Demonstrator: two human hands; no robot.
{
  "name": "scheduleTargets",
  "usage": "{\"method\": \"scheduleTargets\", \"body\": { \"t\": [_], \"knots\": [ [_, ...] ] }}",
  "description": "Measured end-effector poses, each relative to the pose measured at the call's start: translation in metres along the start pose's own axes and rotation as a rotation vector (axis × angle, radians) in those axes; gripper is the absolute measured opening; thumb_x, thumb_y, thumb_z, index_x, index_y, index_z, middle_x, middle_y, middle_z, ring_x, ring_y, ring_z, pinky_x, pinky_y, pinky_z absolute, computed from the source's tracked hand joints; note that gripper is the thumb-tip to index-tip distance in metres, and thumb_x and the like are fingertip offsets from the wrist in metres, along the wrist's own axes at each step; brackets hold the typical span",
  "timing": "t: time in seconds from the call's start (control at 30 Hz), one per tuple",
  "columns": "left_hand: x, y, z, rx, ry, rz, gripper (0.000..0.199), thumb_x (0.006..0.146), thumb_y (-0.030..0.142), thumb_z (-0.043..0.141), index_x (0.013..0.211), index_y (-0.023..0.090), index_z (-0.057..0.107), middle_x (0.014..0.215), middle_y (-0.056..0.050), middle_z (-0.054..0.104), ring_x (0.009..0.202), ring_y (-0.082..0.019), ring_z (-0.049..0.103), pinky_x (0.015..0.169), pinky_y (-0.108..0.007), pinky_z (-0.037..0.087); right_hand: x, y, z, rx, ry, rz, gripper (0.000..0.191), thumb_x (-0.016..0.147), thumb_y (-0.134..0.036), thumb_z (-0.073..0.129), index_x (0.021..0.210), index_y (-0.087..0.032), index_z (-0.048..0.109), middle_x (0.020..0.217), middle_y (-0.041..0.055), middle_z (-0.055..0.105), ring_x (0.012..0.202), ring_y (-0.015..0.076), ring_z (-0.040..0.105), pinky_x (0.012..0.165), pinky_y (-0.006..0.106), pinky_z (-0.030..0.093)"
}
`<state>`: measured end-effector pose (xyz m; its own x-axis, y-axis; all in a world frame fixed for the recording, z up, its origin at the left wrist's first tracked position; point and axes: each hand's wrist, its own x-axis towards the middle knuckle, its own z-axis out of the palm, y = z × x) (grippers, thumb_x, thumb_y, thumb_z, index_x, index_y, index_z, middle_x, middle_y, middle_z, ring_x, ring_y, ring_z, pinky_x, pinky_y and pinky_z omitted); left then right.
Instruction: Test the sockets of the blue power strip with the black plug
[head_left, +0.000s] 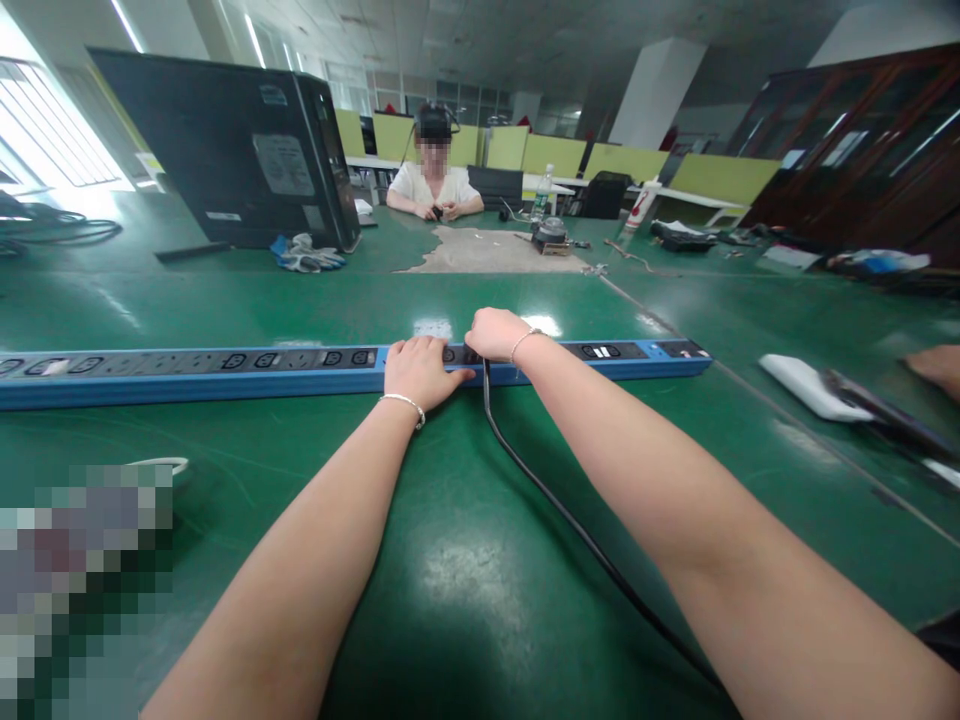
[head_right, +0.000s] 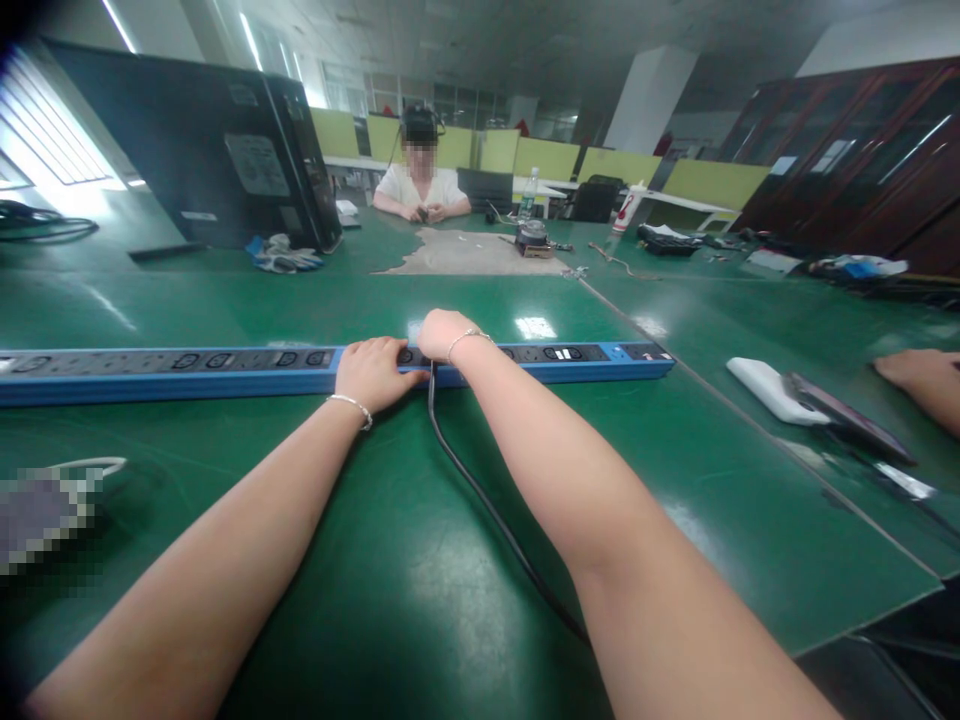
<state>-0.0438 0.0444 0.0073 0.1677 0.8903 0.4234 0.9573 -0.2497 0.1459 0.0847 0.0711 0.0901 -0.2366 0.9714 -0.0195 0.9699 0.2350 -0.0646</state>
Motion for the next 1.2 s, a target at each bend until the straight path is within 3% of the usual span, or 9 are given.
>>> {"method": "scheduleTargets", "body": {
  "t": [0.27,0.43,0.6,0.77,0.9,1.0,1.07,1.2],
  "knots": [
    [0.0,0.0,0.002,-0.027,0.014,0.018,0.058,0.077,0.06,0.05,0.116,0.018,0.058,0.114,-0.012,0.064,0.111,-0.03,0.053,0.096,-0.044,0.034,-0.012,-0.001,0.017,0.116,0.078,0.075,0.033,0.08,-0.026,0.048,0.109,-0.016,0.062,0.106,0.0144,0.068,0.095,0.0253,0.065,0.077,0.033,0.048],
    [-0.002,0.0,0.001,-0.008,0.029,0.031,0.051,0.08,0.05,0.048,0.116,0.015,0.058,0.114,-0.013,0.064,0.11,-0.03,0.055,0.097,-0.045,0.034,-0.023,-0.002,0.03,0.13,0.189,0.085,0.032,0.084,-0.026,0.041,0.11,-0.019,0.058,0.096,0.0122,0.069,0.089,0.0254,0.066,0.075,0.036,0.048],
    [-0.006,0.008,0.0,-0.045,0.088,0.113,0.057,0.082,0.04,0.048,0.132,0.013,0.045,0.129,-0.013,0.056,0.119,-0.026,0.05,0.099,-0.04,0.036,-0.03,0.002,0.047,0.189,0.257,0.076,0.034,0.089,-0.032,0.034,0.112,-0.024,0.058,0.095,0.0077,0.07,0.088,0.0241,0.065,0.075,0.035,0.048],
    [-0.007,0.017,0.002,-0.099,0.086,0.25,0.057,0.086,0.036,0.047,0.14,0.022,0.036,0.134,-0.007,0.053,0.123,-0.022,0.048,0.106,-0.04,0.03,-0.044,0.038,0.069,0.275,0.435,-0.003,0.041,0.095,-0.035,0.026,0.121,-0.03,0.057,0.106,0.0015,0.068,0.093,0.0187,0.062,0.081,0.029,0.045],
    [-0.003,0.018,0.004,-0.147,0.078,0.218,0.045,0.088,0.034,0.046,0.132,0.028,0.047,0.13,-0.002,0.058,0.118,-0.019,0.052,0.102,-0.037,0.036,-0.055,0.076,0.081,0.159,0.598,0.042,0.036,0.09,-0.029,0.039,0.115,-0.022,0.064,0.108,0.009,0.063,0.099,0.0215,0.056,0.087,0.032,0.042],
    [0.003,0.019,0.003,-0.191,0.075,0.192,0.038,0.087,0.033,0.049,0.124,0.028,0.055,0.124,-0.002,0.062,0.112,-0.019,0.056,0.097,-0.034,0.041,-0.054,0.086,0.084,0.106,0.667,0.07,0.036,0.088,-0.03,0.044,0.118,-0.023,0.064,0.12,0.0109,0.058,0.108,0.0245,0.049,0.092,0.038,0.039],
    [0.005,0.019,0.002,-0.207,0.071,0.179,0.036,0.086,0.031,0.05,0.122,0.028,0.057,0.12,-0.001,0.064,0.109,-0.018,0.058,0.096,-0.034,0.042,-0.052,0.083,0.085,0.094,0.647,0.04,0.038,0.09,-0.032,0.042,0.122,-0.026,0.06,0.131,0.0082,0.052,0.119,0.0246,0.043,0.098,0.041,0.034],
    [0.008,0.022,-0.001,-0.21,0.042,0.124,0.036,0.085,0.024,0.049,0.119,0.03,0.059,0.111,-0.001,0.069,0.101,-0.019,0.062,0.091,-0.033,0.045,-0.048,0.075,0.086,0.053,0.482,-0.031,0.04,0.095,-0.04,0.032,0.128,-0.033,0.054,0.138,0.0014,0.049,0.128,0.0228,0.037,0.105,0.047,0.022]
  ]
}}
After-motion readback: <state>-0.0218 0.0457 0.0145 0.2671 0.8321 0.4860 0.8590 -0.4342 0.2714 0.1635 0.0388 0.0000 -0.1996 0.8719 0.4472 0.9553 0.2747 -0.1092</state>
